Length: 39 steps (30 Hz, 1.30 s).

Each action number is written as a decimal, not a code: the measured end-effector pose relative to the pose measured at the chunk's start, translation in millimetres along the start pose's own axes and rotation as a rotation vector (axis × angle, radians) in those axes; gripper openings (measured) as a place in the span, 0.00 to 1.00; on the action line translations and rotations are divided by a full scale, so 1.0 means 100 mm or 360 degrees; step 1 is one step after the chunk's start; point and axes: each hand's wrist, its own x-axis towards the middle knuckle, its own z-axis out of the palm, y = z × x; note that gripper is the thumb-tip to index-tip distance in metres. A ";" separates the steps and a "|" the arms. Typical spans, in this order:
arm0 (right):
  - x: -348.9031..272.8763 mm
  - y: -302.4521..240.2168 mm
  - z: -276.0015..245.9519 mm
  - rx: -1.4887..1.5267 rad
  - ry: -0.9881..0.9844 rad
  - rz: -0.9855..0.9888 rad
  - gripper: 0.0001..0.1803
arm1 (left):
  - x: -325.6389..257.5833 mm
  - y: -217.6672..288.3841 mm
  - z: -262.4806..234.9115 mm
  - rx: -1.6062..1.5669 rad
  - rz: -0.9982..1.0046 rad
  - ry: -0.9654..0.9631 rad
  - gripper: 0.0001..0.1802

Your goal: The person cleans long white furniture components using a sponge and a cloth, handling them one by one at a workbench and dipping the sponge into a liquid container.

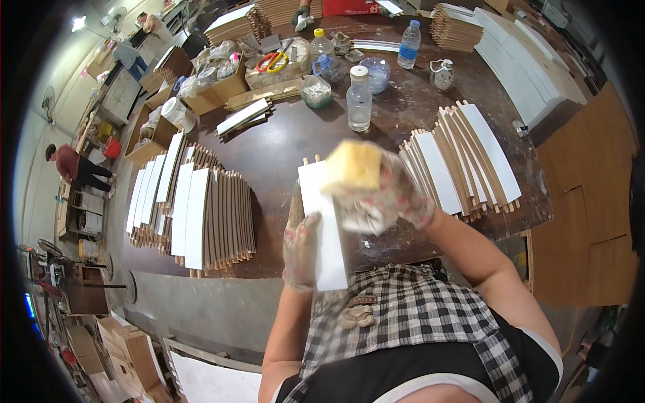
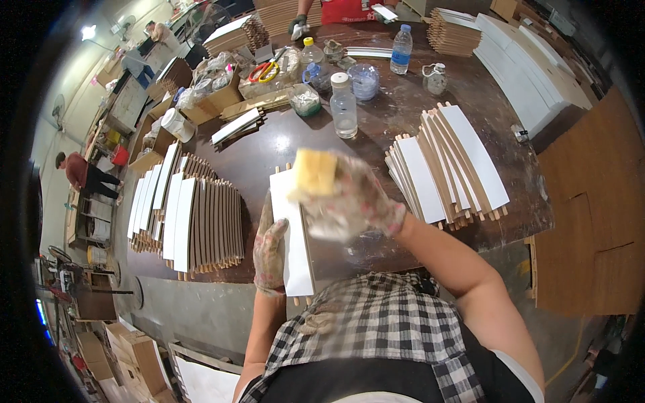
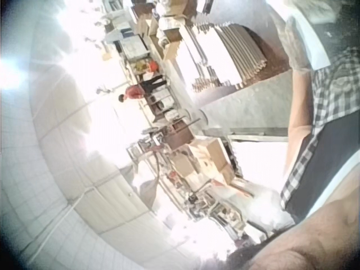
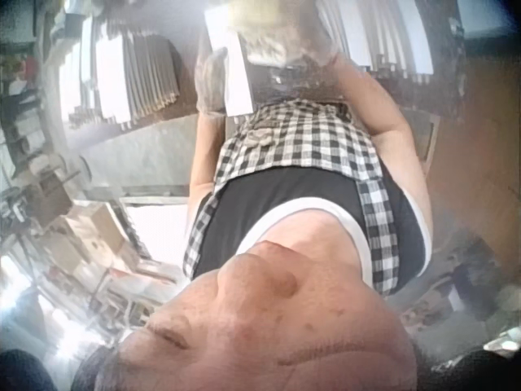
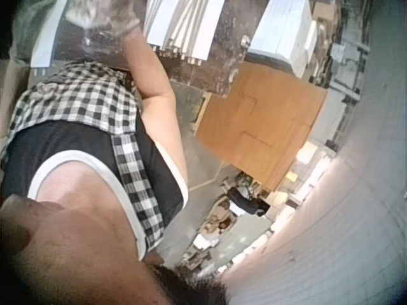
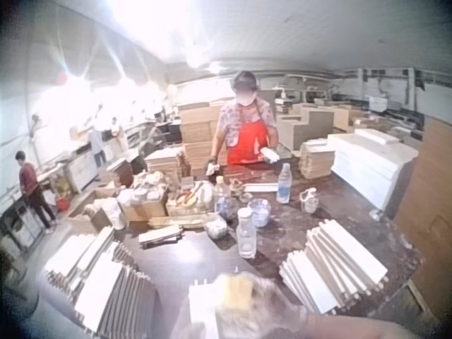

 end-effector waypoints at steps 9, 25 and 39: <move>0.14 0.00 0.10 0.0784 0.0037 0.0815 0.19 | 0.05 -0.08 -0.23 0.0376 0.0235 -0.0016 0.33; -0.31 -0.07 -0.24 0.1891 0.0336 0.1138 0.27 | 0.48 -0.18 -0.14 -0.1009 -0.0101 0.0098 0.24; 0.60 0.42 0.28 -0.0427 0.0356 0.0484 0.39 | 0.03 -0.02 0.11 -0.0811 -0.0503 -0.0163 0.23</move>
